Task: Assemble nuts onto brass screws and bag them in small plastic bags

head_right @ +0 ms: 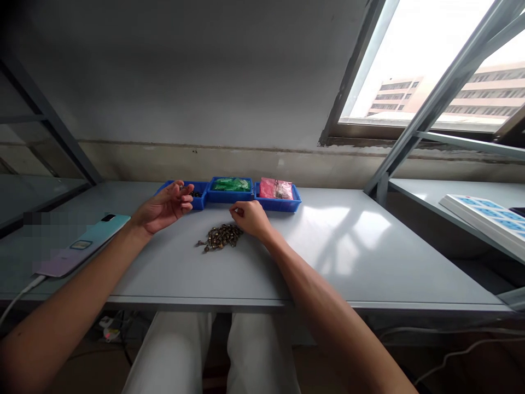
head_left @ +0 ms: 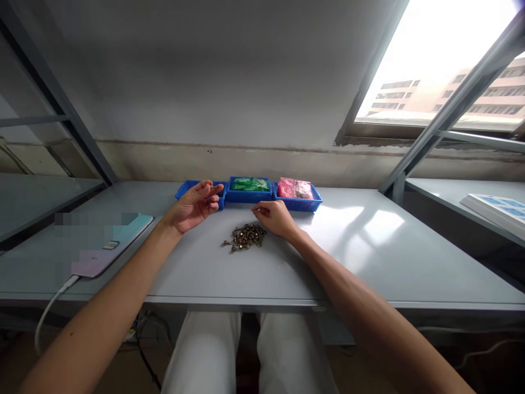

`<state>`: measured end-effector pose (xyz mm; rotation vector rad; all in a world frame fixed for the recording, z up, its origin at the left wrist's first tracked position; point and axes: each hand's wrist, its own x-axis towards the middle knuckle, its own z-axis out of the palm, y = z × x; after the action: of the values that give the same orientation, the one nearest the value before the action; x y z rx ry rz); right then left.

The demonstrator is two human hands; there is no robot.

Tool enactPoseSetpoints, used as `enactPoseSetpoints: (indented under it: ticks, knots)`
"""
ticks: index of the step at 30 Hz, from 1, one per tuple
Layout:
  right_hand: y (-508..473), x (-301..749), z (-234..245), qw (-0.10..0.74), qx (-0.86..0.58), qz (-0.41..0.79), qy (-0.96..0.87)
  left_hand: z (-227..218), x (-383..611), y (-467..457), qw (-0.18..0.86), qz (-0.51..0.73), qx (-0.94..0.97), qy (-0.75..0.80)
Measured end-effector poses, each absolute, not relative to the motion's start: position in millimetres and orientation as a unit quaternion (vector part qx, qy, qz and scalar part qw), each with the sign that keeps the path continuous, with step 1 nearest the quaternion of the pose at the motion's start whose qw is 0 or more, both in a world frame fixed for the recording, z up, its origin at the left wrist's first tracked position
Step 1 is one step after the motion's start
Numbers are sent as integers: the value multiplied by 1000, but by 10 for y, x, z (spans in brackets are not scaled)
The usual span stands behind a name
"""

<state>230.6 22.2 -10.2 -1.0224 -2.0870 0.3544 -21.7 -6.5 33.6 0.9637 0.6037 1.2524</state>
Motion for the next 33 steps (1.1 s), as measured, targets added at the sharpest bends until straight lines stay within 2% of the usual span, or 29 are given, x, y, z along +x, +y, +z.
enactPoseSetpoints:
  ticks: [10,18,22,26,29,33]
  knots:
    - [220,2310,-98,381,-405,132,-820,321,-198,-101,684,522,453,233]
    - [228,2312,-106,378,-407,132,-821,346,-199,-117,617,522,518,280]
    - [239,2327,-105,376,-406,133,-823,383,-166,-97,430,521,636,373]
    - [245,2336,-93,376,-413,132,-819,360,-189,7,129,541,689,465]
    - [238,2335,-80,367,-417,131,-821,310,-253,83,-68,504,684,523]
    - [226,2335,-60,363,-422,138,-819,243,-308,111,-115,447,698,547]
